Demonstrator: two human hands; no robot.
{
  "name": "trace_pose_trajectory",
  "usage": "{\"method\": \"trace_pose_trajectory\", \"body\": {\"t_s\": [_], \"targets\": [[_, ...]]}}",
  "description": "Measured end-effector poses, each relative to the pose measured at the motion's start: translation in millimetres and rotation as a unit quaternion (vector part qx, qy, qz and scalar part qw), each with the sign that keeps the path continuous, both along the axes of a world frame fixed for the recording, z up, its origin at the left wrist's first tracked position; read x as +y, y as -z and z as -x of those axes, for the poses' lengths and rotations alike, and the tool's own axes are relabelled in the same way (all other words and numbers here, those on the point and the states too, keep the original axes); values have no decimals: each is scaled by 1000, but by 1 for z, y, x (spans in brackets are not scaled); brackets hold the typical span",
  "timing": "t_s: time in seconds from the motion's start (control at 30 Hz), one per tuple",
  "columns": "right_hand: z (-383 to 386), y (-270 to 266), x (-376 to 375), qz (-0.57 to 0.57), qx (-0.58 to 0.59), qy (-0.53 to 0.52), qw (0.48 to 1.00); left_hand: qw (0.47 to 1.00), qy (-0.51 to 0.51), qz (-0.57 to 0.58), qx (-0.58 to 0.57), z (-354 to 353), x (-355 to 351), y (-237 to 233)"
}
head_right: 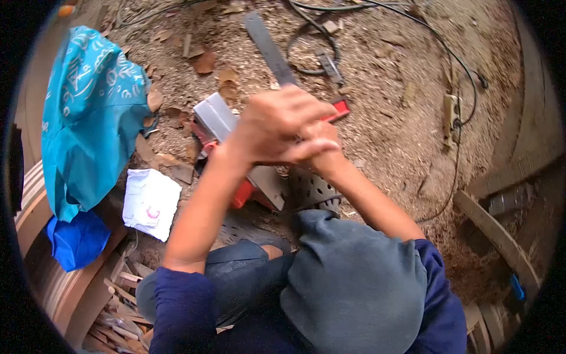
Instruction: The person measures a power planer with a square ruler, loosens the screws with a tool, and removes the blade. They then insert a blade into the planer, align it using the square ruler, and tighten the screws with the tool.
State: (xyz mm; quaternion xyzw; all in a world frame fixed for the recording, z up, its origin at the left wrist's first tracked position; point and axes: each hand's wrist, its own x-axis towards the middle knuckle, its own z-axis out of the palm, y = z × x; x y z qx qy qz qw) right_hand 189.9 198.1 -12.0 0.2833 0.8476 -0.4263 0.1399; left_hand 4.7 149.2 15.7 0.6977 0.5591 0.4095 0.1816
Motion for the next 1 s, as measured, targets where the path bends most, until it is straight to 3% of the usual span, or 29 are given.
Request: {"method": "trace_pose_trajectory", "body": {"t_s": [0.07,0.13,0.23,0.27,0.33,0.37,0.43,0.5,0.53,0.57,0.63,0.83,0.9,1.0], "targets": [[-18,-7,7,3,-38,-12,999,998,-62,3,10,29,-2,-15],[-52,2,16,-141,11,-80,987,985,-166,37,12,58,-10,-21],[-96,11,29,-248,42,-163,954,927,-352,103,-73,74,-31,-35],[-103,7,32,-246,-21,-196,949,928,-353,99,-74,77,-41,-34],[-111,8,37,-259,-11,-217,941,873,-462,108,-111,75,-64,-21],[-110,7,40,-269,-2,-235,934,873,-463,106,-111,69,-75,-18],[-101,-1,49,-262,28,-236,935,829,-499,210,-138,53,-100,-9],[-87,-4,59,-242,83,-144,956,841,-486,190,-143,40,-122,22],[-81,10,64,-244,144,-25,959,838,-471,195,-195,36,-127,30],[-74,24,76,-244,149,-26,958,838,-474,176,-208,33,-129,40],[-60,45,96,-206,88,121,967,852,-461,172,-181,30,-132,33],[-39,52,103,-234,72,134,960,848,-431,196,-237,28,-149,33],[-35,52,99,-230,65,151,959,864,-428,209,-163,25,-149,28],[-42,64,103,-277,93,142,946,865,-439,199,-142,21,-148,33]]}}
